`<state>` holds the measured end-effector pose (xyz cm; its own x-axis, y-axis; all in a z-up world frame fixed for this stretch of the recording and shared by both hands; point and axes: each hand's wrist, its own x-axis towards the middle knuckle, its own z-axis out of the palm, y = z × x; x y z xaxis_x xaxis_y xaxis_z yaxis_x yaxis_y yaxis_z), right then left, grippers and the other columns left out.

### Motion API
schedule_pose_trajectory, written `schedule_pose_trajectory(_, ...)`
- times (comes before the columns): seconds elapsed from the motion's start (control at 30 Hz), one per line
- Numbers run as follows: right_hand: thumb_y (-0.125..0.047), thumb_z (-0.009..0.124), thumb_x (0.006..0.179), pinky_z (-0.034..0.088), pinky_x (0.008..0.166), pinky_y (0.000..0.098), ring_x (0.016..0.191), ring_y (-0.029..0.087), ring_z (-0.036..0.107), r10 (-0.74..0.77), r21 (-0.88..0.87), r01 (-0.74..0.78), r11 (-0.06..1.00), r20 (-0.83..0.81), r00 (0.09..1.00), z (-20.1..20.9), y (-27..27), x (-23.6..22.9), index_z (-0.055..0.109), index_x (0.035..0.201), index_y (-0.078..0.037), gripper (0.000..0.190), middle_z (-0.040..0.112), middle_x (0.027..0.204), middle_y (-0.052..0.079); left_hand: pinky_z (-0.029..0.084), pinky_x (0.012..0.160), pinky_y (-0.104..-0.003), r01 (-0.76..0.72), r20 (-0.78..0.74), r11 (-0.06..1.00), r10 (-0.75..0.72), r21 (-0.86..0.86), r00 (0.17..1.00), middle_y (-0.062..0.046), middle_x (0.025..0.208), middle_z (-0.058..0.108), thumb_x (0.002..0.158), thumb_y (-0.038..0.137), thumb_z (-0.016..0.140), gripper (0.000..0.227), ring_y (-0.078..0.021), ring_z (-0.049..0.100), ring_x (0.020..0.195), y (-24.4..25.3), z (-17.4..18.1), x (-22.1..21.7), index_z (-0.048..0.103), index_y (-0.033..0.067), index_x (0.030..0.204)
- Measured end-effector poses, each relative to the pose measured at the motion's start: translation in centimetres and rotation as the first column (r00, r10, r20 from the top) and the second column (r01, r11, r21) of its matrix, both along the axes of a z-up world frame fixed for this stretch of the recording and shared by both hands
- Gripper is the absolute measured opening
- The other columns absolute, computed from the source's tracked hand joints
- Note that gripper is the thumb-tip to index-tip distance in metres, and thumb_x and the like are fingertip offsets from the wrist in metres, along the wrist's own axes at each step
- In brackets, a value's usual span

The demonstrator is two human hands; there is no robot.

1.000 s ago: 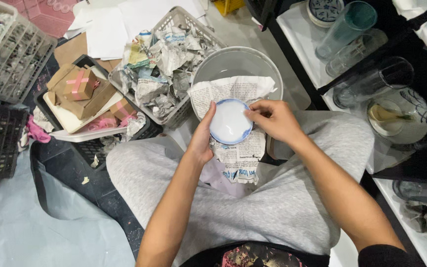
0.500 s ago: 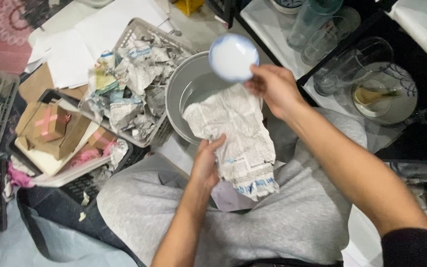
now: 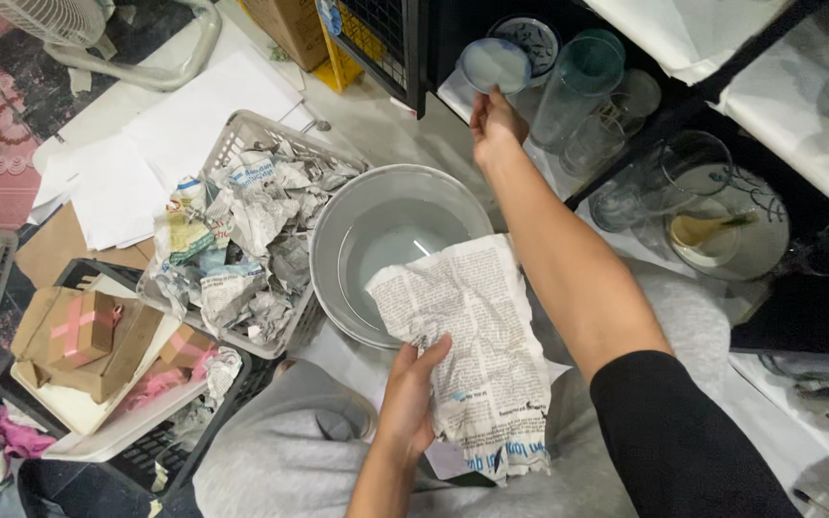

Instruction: The person sits cross-legged on the floor and repeatedly wraps small ceramic bowls and plates with newspaper. They pick up each item, fold newspaper around it, and place the wrapped item on a nearby shelf.

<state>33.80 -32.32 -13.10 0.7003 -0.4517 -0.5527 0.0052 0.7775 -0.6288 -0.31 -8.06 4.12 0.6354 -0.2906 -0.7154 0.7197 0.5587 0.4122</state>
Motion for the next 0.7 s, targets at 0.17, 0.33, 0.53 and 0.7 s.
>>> schedule_pose_trajectory(0.17,-0.016,0.070,0.095,0.046,0.058,0.0248,0.061,0.010,0.060,-0.100,0.033,0.099,0.995,0.044,0.994,-1.7,-1.7,3.3,0.068,0.093,-0.006,0.011,0.073,0.083,0.004,0.056,0.093,-0.040,-0.034,-0.039,0.999,0.034,0.002,0.999,-0.019,0.128,0.068,0.092,0.012,0.062,0.047,-0.0280,0.068,0.112,0.8,-0.4,0.3,0.052,-0.0047,0.135)
schedule_pose_trajectory(0.33,-0.019,0.069,0.095,0.051,0.063,0.0262,0.071,0.011,0.064,-0.123,-0.005,0.125,0.992,0.097,0.988,-2.6,-3.8,4.6,0.066,0.097,-0.008,0.011,0.073,0.090,0.004,0.057,0.091,-0.039,-0.015,-0.055,0.999,0.017,0.029,0.998,-0.019,0.127,0.068,0.092,0.014,0.062,0.046,-0.0273,0.069,0.110,1.3,-0.4,0.4,0.053,-0.0047,0.133)
schedule_pose_trajectory(0.53,-0.022,0.069,0.096,0.057,0.086,0.0287,0.096,0.016,0.073,-0.176,-0.078,0.180,0.981,0.057,0.983,-1.8,-2.3,3.0,0.069,0.110,-0.001,0.025,0.076,0.111,0.008,0.057,0.091,-0.038,-0.011,-0.059,0.996,0.016,0.084,0.998,-0.019,0.128,0.068,0.092,0.013,0.062,0.047,-0.0267,0.069,0.110,1.5,0.1,0.7,0.053,-0.0045,0.134)
schedule_pose_trajectory(0.7,-0.038,0.066,0.093,0.059,0.085,0.0337,0.095,0.020,0.072,0.093,-0.256,-0.100,0.962,-0.041,0.995,2.5,2.2,-2.0,0.066,0.117,-0.005,0.041,0.076,0.110,0.010,0.057,0.097,-0.043,-0.025,-0.007,0.994,0.026,0.105,1.000,-0.021,0.132,0.065,0.088,0.004,0.063,0.051,-0.0316,0.067,0.117,3.0,0.1,0.6,0.048,-0.0021,0.137)
